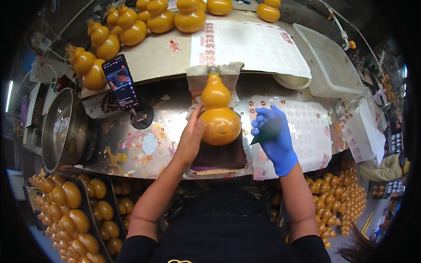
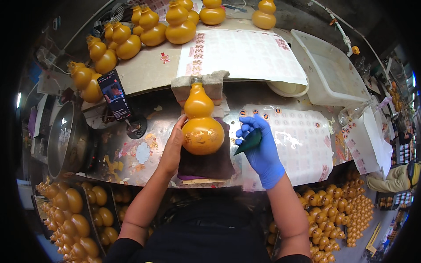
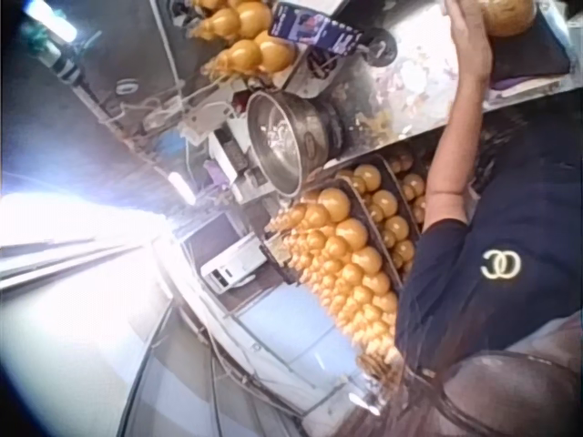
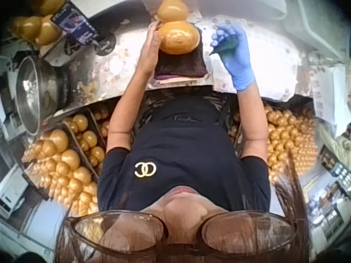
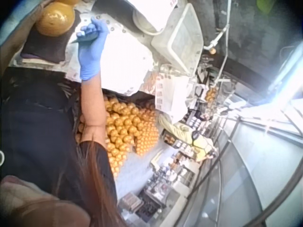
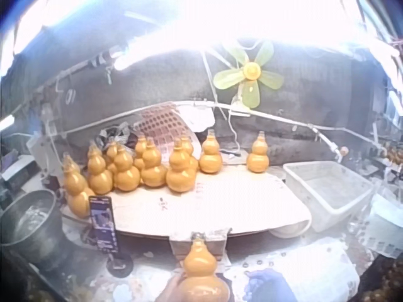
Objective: The person scrubs the surface of a yellow gourd using a green sponge while wearing blue gloves. They rotate the gourd to clean different sides and occasionally dip the sponge into a metal bowl of water. The person handles multiple gourds one at a time, placing them on a workbench and then moving them aside after cleaning.
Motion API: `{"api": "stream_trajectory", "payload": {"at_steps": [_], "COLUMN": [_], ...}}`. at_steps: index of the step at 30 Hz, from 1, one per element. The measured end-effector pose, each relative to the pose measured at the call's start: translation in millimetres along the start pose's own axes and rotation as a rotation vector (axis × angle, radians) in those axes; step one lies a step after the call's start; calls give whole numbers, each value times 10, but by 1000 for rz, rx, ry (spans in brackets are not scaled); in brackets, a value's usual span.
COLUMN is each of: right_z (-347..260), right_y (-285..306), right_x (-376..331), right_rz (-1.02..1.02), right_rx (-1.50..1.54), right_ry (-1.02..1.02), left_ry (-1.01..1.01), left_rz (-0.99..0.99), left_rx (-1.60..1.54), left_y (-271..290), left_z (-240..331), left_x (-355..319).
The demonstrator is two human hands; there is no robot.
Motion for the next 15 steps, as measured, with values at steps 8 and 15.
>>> {"api": "stream_trajectory", "payload": {"at_steps": [8,15], "right_z": [84,16], "right_y": [213,401], "right_x": [-8,-26], "right_rz": [161,-108], "right_rx": [64,189], "right_ry": [-11,32], "left_ry": [-8,-74], "left_rz": [-20,76], "left_rx": [23,257], "left_y": [-38,39], "left_z": [-12,-208], "left_x": [16,38]}}
Point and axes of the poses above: each hand's wrist, its own x-axis towards the middle knuckle, its own y-axis out of the back of the hand, z = x × y, the point moved 6 cm from there along x, towards the middle knuckle
